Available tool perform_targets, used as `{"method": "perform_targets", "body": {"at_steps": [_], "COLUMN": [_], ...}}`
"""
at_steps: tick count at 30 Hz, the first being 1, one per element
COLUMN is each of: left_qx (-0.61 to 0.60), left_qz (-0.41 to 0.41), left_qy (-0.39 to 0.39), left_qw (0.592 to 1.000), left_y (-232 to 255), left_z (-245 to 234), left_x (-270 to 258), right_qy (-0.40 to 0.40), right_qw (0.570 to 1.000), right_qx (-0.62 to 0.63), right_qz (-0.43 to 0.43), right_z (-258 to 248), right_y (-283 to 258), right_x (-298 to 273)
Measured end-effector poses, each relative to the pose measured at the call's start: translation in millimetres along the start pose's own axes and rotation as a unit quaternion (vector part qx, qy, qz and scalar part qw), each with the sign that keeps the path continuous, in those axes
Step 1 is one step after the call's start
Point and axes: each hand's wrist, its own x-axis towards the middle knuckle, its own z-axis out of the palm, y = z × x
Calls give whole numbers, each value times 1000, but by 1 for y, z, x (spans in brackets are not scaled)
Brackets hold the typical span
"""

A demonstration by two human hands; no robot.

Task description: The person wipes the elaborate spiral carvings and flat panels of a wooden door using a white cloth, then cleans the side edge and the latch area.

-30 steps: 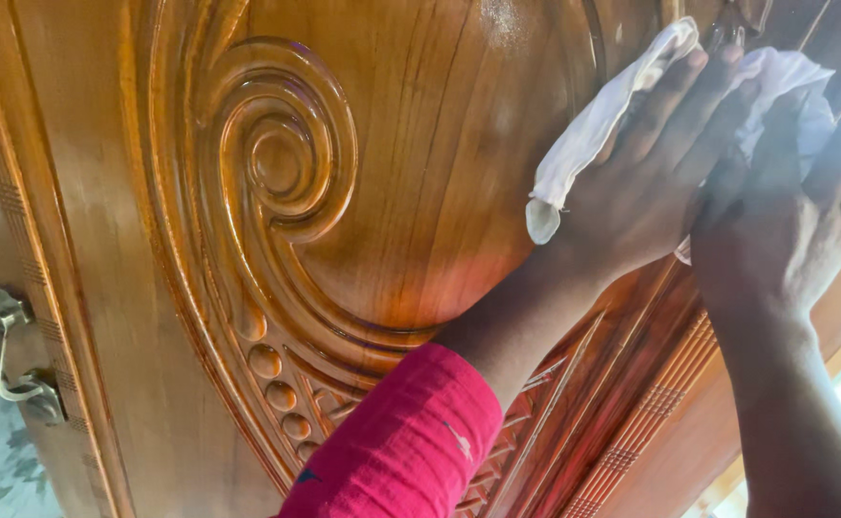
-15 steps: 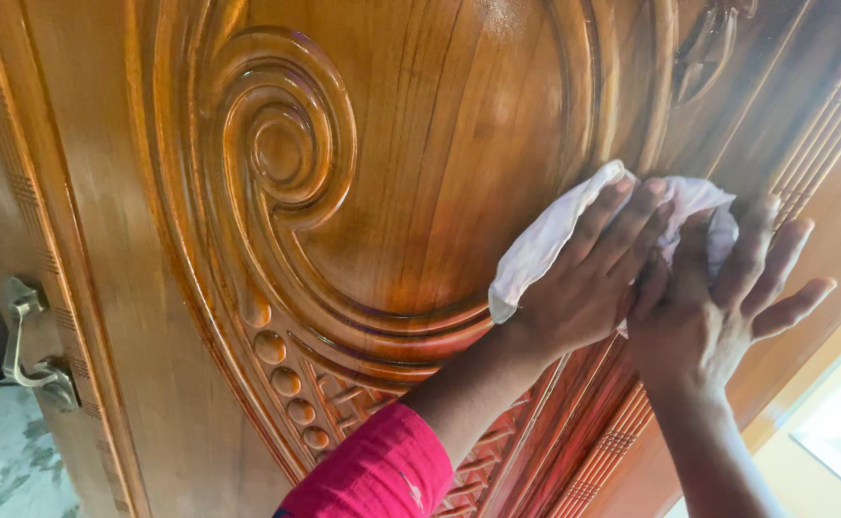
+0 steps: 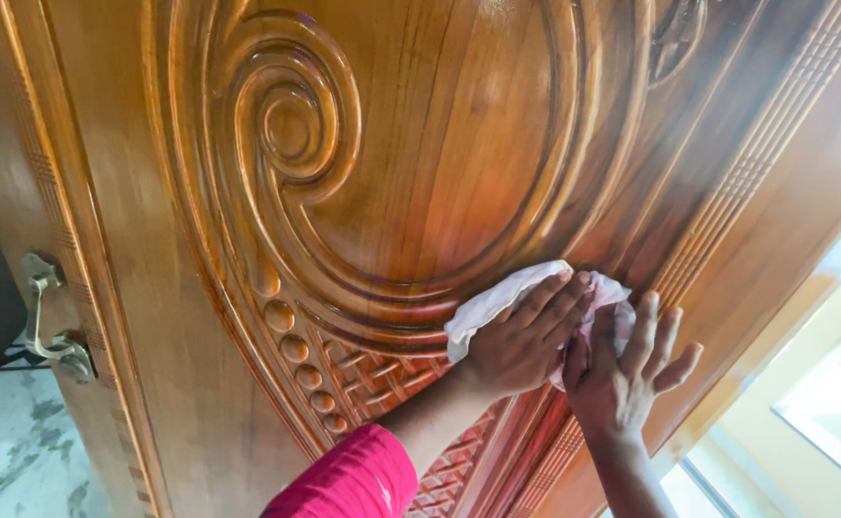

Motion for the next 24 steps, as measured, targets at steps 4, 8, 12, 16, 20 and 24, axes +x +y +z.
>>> {"method": "perform_targets", "body": {"at_steps": [4,8,12,16,20,24], "left_qx": [13,-93,-57,-127,-165,-183], "left_qz": [73,7,-30,-60,-59,-94], "left_qy": [-79,7,62,176,233,239], "left_qw": [994,996,996,974,956,949], "left_y": [-5,5,2,-9,-14,1], "left_z": [-8,12,39,61,69,69], "left_x": [15,83,157,221,243,230], "right_qy": [75,155,159,160,155,153], "right_qw": [996,987,986,987,987,987], "right_qx": [41,37,44,-13,-2,14], "right_qz": [-1,30,28,-12,-47,-48], "right_z": [-24,-28,-28,-37,-43,-34], "right_y": [7,28,62,93,109,113], "right_x": [5,54,117,176,201,186]}}
